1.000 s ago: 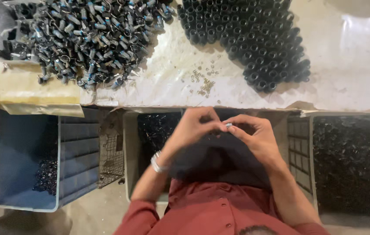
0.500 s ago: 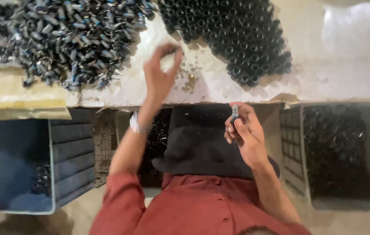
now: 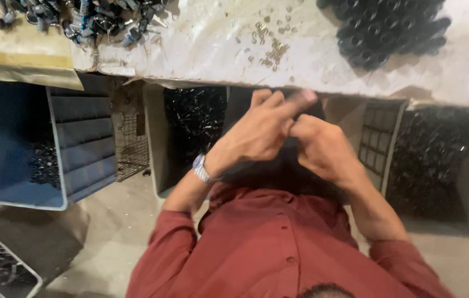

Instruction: The person stands at a workbench and repeatedly picks a black cylindrical component from a pile, takes a small metal insert, presses and twists the insert into the component by hand, and places the assembled unit on the table. They continue this assembly cycle one piece at a time, occasionally reaching into bins of parts.

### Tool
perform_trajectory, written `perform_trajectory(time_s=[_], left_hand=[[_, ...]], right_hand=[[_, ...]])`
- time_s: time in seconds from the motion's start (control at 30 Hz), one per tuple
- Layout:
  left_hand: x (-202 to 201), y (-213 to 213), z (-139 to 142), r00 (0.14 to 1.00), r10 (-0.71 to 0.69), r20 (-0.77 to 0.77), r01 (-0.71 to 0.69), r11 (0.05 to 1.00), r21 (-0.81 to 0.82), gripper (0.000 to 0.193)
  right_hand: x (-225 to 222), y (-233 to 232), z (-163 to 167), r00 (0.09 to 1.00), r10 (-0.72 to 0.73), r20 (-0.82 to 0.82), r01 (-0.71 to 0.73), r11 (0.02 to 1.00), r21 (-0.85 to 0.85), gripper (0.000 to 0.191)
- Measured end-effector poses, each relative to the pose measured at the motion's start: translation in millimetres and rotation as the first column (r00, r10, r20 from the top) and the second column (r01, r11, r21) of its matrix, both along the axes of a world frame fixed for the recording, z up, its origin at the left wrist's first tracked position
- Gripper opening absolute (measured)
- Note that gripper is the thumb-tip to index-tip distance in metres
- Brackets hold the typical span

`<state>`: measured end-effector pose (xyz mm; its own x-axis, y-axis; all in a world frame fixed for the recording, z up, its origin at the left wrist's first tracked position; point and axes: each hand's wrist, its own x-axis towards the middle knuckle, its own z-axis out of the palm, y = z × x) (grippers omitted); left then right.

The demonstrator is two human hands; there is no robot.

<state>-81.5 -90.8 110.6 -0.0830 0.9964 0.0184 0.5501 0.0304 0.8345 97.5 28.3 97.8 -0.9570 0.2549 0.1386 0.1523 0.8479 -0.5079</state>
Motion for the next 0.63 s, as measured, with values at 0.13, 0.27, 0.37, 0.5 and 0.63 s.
perform_trajectory(time_s=[0.13, 0.27, 0.37, 0.5, 0.63], left_hand=[[7, -7, -11, 0.982, 0.187, -0.013, -0.181, 0.965, 0.187, 0.015], [-20, -65, -9, 0.659, 0.697, 0.284, -0.704, 0.704, -0.095, 0.034], [-35, -75, -12, 0.565, 0.821, -0.085, -0.811, 0.571, 0.125, 0.039], [-79, -68, -33, 0.408, 0.734, -0.542, -0.626, 0.657, 0.419, 0.027], [-156, -16, -57, 0.129, 0.817, -0.562, -0.623, 0.507, 0.595, 0.041]], right_hand=[[-12, -17, -1, 0.992, -0.109, 0.066, 0.116, 0.549, -0.828, 0.026], [-14, -11, 10, 0.952, -0.288, -0.102, 0.207, 0.853, -0.479, 0.029], [-29, -2, 21, 0.935, -0.254, -0.247, 0.321, 0.904, 0.284, 0.038], [-34, 0, 15, 0.938, -0.207, -0.279, 0.31, 0.86, 0.405, 0.03], [-9, 5, -22, 0.823, -0.509, -0.252, 0.451, 0.856, -0.255, 0.015]])
